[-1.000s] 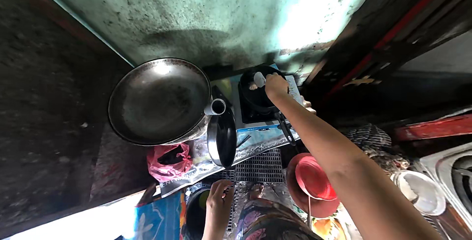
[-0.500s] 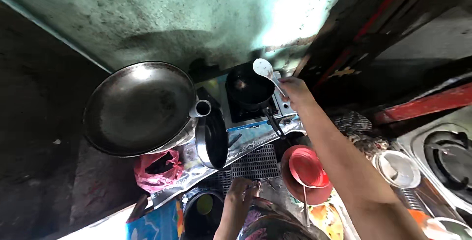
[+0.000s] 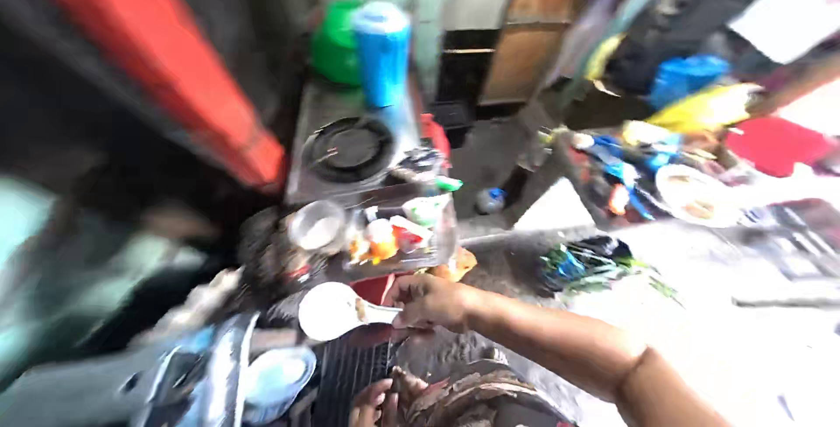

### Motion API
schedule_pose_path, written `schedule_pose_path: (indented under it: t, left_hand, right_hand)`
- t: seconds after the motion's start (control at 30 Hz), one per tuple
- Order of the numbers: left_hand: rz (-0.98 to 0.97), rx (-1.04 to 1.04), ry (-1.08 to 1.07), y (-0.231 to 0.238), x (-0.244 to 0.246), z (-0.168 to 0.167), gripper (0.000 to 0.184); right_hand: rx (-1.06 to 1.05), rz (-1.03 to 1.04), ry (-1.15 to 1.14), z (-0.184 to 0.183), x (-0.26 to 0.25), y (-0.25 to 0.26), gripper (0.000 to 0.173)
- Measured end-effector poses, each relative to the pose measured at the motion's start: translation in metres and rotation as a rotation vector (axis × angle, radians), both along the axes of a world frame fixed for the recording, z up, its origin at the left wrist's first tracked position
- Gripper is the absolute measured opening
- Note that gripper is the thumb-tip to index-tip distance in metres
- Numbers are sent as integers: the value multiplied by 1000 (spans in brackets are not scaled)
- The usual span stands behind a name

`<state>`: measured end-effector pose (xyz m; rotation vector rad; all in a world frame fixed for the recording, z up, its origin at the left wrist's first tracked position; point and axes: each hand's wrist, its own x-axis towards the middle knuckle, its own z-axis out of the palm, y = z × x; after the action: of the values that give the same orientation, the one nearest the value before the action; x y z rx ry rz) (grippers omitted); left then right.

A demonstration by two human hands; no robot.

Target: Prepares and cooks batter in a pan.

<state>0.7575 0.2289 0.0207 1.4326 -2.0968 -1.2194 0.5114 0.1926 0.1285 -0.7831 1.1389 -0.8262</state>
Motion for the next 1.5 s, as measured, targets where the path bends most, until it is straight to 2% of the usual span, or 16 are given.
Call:
schedule_pose_path:
  t: [0.13, 0.23, 0.37, 0.5, 0.6, 0.8, 1.0, 1.13, 1.23, 1.4, 1.5]
  left_hand:
    - [-326, -4, -21, 26, -104, -2, 29]
    - [-555, -32, -15, 58, -187, -1, 28]
    - [-842, -56, 0, 100, -282, 3, 27]
    - [-958, -108, 20, 133, -349, 7, 25]
    - [-1010, -122, 35, 148, -386, 4, 23]
    - [-1096, -83, 19, 158, -461, -2, 23]
    - [-1132, -89, 51, 150, -553, 0, 22]
    - [-1163, -92, 72, 143, -609, 1, 23]
    - [-1201, -99, 76, 140, -648, 1, 23]
    - [-1225, -165, 86, 153, -713, 3, 21]
    - [-1194, -246, 20, 166, -747, -3, 20]
  right_hand:
    - [27, -333, 96, -7, -122, 135, 25]
    - [63, -641, 214, -16, -192, 235, 29]
    - [181, -950, 622, -36, -265, 340, 37]
    - [423, -1009, 1019, -40, -327, 406, 37]
    - [596, -1023, 1166, -33, -361, 421, 35]
    - [590, -1038, 1458, -48, -451, 421, 30]
    - [607, -918, 1522, -62, -538, 389, 31]
    - [511, -610, 1561, -72, -548, 381, 30]
    - [501, -447, 1565, -65, -550, 395, 29]
    - [438, -620, 1671, -65, -567, 410, 26]
    - [428, -591, 1597, -79, -569, 408, 27]
